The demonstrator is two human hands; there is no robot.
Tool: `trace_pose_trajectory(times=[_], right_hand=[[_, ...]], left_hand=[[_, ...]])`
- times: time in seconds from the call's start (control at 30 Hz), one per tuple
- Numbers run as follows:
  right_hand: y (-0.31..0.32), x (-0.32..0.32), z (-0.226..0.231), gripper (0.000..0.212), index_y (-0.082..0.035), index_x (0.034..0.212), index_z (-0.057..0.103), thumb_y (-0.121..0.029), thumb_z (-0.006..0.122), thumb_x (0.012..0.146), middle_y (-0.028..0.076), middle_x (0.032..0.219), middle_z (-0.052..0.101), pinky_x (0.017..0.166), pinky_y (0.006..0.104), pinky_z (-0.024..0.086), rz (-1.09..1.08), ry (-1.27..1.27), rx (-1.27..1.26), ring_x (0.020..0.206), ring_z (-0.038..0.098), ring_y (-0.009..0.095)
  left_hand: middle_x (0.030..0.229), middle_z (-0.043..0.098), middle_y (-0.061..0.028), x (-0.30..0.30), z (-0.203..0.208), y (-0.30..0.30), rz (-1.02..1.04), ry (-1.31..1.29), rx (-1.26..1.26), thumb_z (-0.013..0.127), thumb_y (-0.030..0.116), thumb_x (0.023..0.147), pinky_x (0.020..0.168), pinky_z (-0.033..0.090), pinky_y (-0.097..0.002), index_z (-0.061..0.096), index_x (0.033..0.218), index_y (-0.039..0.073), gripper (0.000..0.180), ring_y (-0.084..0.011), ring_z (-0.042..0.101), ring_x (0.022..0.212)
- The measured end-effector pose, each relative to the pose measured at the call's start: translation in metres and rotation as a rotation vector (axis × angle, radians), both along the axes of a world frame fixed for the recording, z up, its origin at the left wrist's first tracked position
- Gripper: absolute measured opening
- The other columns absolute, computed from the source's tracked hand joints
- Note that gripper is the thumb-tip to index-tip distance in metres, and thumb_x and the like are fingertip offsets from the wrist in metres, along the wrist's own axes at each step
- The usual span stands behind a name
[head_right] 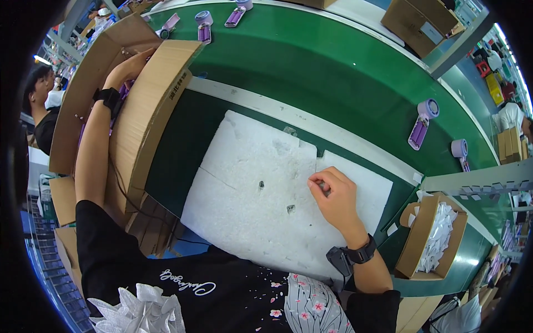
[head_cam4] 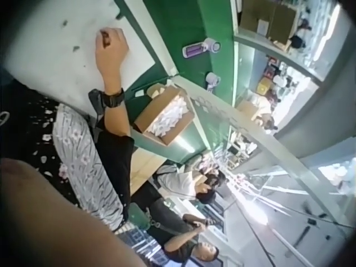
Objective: The person connects a battery pack to a circuit board inside a fan housing, tests the connection by lighting an LED, and fits the components into the handle. They then set the assembly aside and retrieve more battery packs from a box to repeat the process.
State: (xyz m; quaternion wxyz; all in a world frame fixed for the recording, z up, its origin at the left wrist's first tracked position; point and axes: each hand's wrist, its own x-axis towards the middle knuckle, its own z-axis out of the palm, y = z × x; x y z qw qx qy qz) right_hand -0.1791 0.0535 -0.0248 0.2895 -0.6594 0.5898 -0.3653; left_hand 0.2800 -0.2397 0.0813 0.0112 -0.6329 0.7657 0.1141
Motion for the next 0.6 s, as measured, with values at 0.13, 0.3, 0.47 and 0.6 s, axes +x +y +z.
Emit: trace_pose_trajectory(times=[0.13, 0.3, 0.47, 0.6], right_hand=[[0.000, 0.001, 0.003, 0.006, -0.004, 0.081, 0.067, -0.003, 0.071, 0.076, 0.005, 0.075, 0.062, 0.052, 0.0250, 0.042, 0.016, 0.026, -0.034, 0.057, 0.054, 0.014], [0.000, 0.005, 0.003, 0.005, -0.001, 0.080, 0.066, -0.001, 0.070, 0.077, 0.005, 0.076, 0.060, 0.052, 0.0236, 0.038, 0.006, -0.021, -0.001, 0.057, 0.048, 0.012], [-0.001, 0.005, 0.005, 0.005, -0.003, 0.080, 0.066, -0.002, 0.070, 0.077, 0.004, 0.076, 0.061, 0.052, 0.0245, 0.041, 0.007, -0.019, -0.015, 0.057, 0.051, 0.012], [-0.003, 0.006, 0.005, 0.005, -0.005, 0.081, 0.066, -0.004, 0.070, 0.077, 0.004, 0.077, 0.062, 0.054, 0.0251, 0.045, 0.025, 0.001, -0.016, 0.059, 0.057, 0.014]], left_hand=[[0.120, 0.063, -0.0194, 0.019, 0.003, -0.006, -0.193, 0.004, -0.050, 0.059, 0.027, 0.091, 0.092, 0.047, -0.0352, 0.052, 0.131, 0.004, 0.047, -0.0250, 0.063, 0.106], [0.118, 0.064, -0.0223, 0.048, -0.010, -0.040, -0.098, 0.114, 0.104, 0.060, 0.024, 0.089, 0.090, 0.047, -0.0360, 0.059, 0.122, -0.001, 0.041, -0.0248, 0.063, 0.107], [0.115, 0.065, -0.0226, 0.055, -0.001, -0.050, -0.365, -0.124, 0.015, 0.060, 0.024, 0.088, 0.086, 0.048, -0.0361, 0.061, 0.118, -0.004, 0.040, -0.0234, 0.064, 0.102], [0.115, 0.066, -0.0207, 0.054, 0.007, -0.045, -0.227, -0.139, 0.118, 0.060, 0.031, 0.090, 0.086, 0.049, -0.0376, 0.058, 0.119, -0.008, 0.049, -0.0221, 0.063, 0.100]])
